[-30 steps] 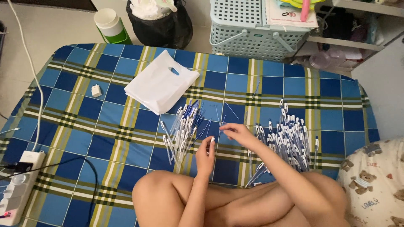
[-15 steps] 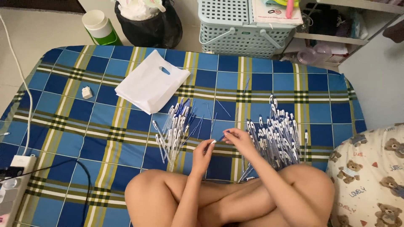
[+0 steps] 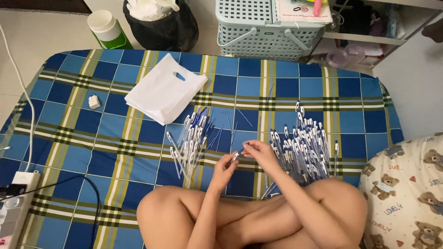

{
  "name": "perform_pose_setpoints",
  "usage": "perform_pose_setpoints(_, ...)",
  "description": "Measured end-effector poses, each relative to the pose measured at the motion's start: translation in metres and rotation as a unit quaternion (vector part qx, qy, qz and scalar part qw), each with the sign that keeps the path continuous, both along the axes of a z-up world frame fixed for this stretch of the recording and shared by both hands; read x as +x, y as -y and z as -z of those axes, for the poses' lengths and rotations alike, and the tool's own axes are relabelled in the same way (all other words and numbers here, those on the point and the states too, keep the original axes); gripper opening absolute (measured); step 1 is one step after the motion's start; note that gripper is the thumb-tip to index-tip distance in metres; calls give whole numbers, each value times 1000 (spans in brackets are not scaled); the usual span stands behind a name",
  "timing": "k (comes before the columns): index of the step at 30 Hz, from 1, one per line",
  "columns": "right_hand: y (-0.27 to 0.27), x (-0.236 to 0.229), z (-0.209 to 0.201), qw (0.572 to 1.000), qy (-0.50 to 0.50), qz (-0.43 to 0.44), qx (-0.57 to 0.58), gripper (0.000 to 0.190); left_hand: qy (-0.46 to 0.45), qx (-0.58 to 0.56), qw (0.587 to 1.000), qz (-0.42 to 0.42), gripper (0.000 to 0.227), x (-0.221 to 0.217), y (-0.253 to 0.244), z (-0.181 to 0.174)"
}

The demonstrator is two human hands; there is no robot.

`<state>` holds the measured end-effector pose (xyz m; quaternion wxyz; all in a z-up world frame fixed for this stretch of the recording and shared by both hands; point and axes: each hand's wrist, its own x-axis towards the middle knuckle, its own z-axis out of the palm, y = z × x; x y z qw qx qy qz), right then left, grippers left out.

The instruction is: Assembling ballpoint pens by inserting ink refills into barrels.

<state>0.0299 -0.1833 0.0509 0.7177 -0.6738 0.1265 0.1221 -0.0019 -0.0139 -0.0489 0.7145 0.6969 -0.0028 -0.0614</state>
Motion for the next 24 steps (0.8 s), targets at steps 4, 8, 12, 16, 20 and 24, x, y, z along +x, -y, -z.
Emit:
perform_pose_setpoints(4,4,4,17,1000,3,2,1,25,-11,-13,1000,17,37,-4,4,-18)
perform_pose_setpoints(8,10,5,23,999,-7,-33,-39,22,-24,8,998,52,39,-6,4,-27)
perform_pose_setpoints(12,14,9,28,995,-17,-77,-59,22,-39,-23,998,54,30,-5,4,-11)
perform_pose_setpoints(16,13,7,14,989,-34,-125,-70,21,-49,-36,996,61,22,-4,5,-20)
perform_pose_setpoints(20,11,3,3,983,-36,-149,-103,23,-66,-37,995,60,21,-6,5,-23)
perform_pose_setpoints(24,7,1,22,979,-16,-144,-145,25,-80,-35,995,53,22,-5,5,-24)
